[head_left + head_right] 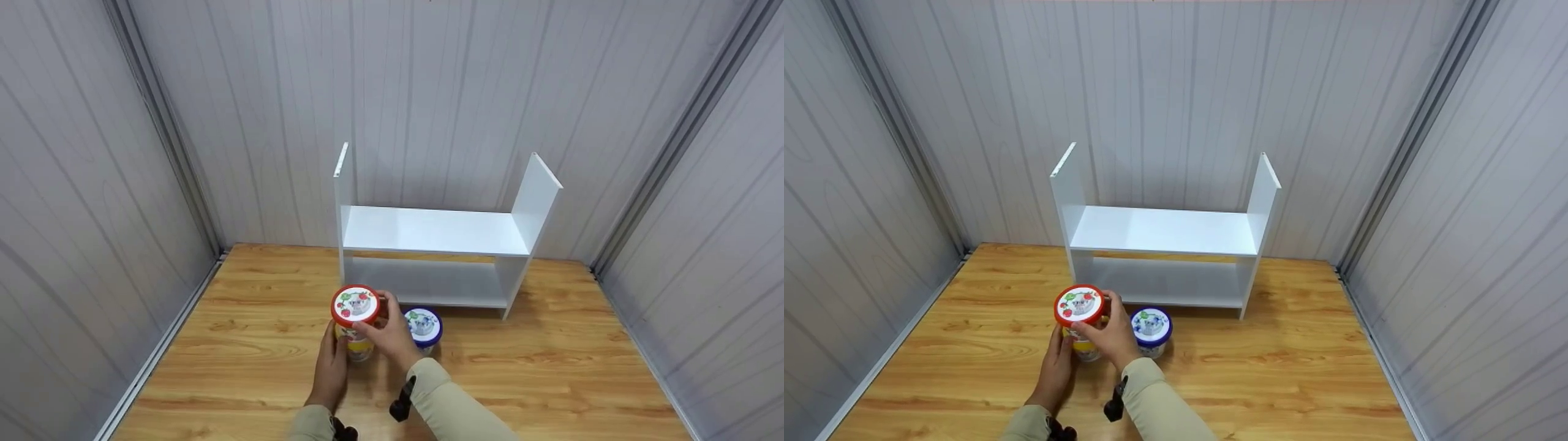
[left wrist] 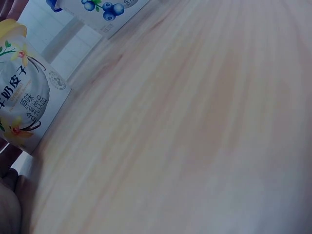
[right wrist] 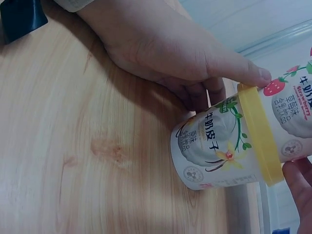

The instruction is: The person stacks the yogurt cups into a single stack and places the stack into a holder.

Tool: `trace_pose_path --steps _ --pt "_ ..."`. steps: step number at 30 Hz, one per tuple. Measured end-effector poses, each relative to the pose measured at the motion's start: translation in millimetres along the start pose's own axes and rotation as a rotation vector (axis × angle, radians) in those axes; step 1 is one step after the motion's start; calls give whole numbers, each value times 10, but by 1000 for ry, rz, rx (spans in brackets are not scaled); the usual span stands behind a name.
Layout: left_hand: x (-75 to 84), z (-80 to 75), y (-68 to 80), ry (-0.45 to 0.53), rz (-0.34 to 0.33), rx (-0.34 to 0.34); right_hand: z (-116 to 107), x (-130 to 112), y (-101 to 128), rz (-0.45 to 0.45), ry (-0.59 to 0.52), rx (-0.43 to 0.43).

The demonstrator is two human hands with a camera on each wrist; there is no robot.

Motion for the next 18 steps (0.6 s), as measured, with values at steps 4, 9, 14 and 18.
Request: trace_pose_path --steps 4,9,14,18 --pt "-10 -1 -14 -10 -3 -4 -13 1 -9 1 -6 -13" --pt "-3 -11 -15 -16 -7 -6 -22 -11 -16 1 -19 -24" --pt "-16 -7 -19 -11 -5 -5 -43 -27 -5 12 -20 -35" --pt "-43 5 -25 -10 6 9 -67 2 -8 -18 -22 -51"
Point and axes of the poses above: each hand's wrist, its own y-axis away from the middle knuckle, its own z-axis out of the palm, x = y × z, the point moved 1 cm from there along -y, towards the middle knuckle, and after that the axes turned 3 degrees about -y, right-handed, at the moved point
